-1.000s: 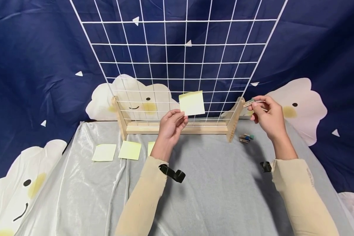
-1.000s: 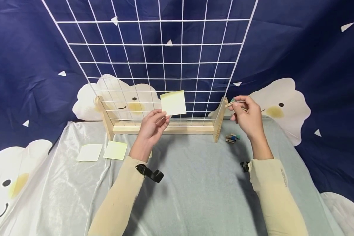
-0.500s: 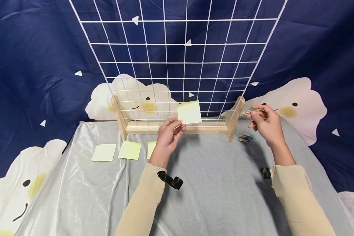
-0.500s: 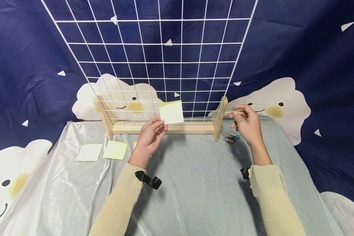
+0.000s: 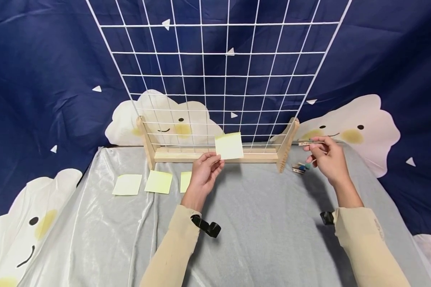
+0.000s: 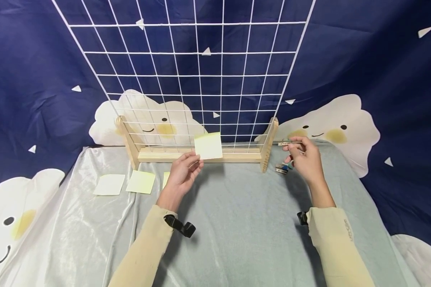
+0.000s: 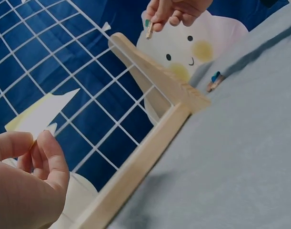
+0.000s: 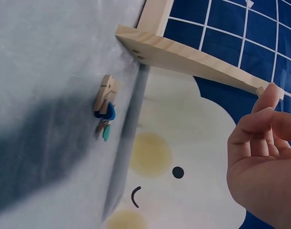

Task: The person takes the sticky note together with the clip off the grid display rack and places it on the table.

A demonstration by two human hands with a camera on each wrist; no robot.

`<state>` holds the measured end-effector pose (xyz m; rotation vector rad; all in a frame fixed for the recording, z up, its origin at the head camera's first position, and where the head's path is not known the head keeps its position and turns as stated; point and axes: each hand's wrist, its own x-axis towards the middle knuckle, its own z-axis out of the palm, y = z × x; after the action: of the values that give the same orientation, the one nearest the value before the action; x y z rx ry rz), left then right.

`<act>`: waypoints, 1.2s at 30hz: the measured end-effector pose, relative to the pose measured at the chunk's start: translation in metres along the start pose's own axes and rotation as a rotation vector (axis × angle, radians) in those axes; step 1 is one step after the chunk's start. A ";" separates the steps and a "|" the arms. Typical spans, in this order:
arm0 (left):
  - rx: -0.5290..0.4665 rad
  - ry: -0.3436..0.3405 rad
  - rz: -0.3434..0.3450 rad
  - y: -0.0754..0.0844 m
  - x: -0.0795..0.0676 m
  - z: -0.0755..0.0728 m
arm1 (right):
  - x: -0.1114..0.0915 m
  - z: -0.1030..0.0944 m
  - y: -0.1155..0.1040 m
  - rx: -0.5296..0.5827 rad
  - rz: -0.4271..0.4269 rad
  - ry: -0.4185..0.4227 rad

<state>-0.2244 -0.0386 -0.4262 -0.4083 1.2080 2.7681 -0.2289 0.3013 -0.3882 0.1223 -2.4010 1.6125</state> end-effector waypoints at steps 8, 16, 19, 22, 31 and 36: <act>-0.006 0.023 -0.019 -0.012 -0.002 -0.013 | -0.004 -0.003 0.009 -0.027 0.019 -0.015; 0.015 0.044 -0.013 -0.015 -0.003 -0.023 | -0.006 -0.005 0.016 -0.035 0.055 -0.039; 0.036 0.041 -0.008 -0.016 -0.005 -0.027 | -0.008 -0.006 0.019 -0.045 0.070 -0.044; 0.058 0.037 -0.010 -0.018 -0.007 -0.032 | -0.010 -0.005 0.022 -0.045 0.077 -0.041; 0.136 0.013 -0.004 -0.022 -0.008 -0.048 | -0.011 -0.004 0.031 -0.037 0.088 -0.027; 0.186 0.023 -0.003 -0.024 -0.008 -0.055 | -0.012 -0.005 0.034 -0.049 0.114 -0.065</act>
<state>-0.2007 -0.0621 -0.4761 -0.4240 1.4522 2.6248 -0.2236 0.3186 -0.4203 0.0295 -2.5372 1.6204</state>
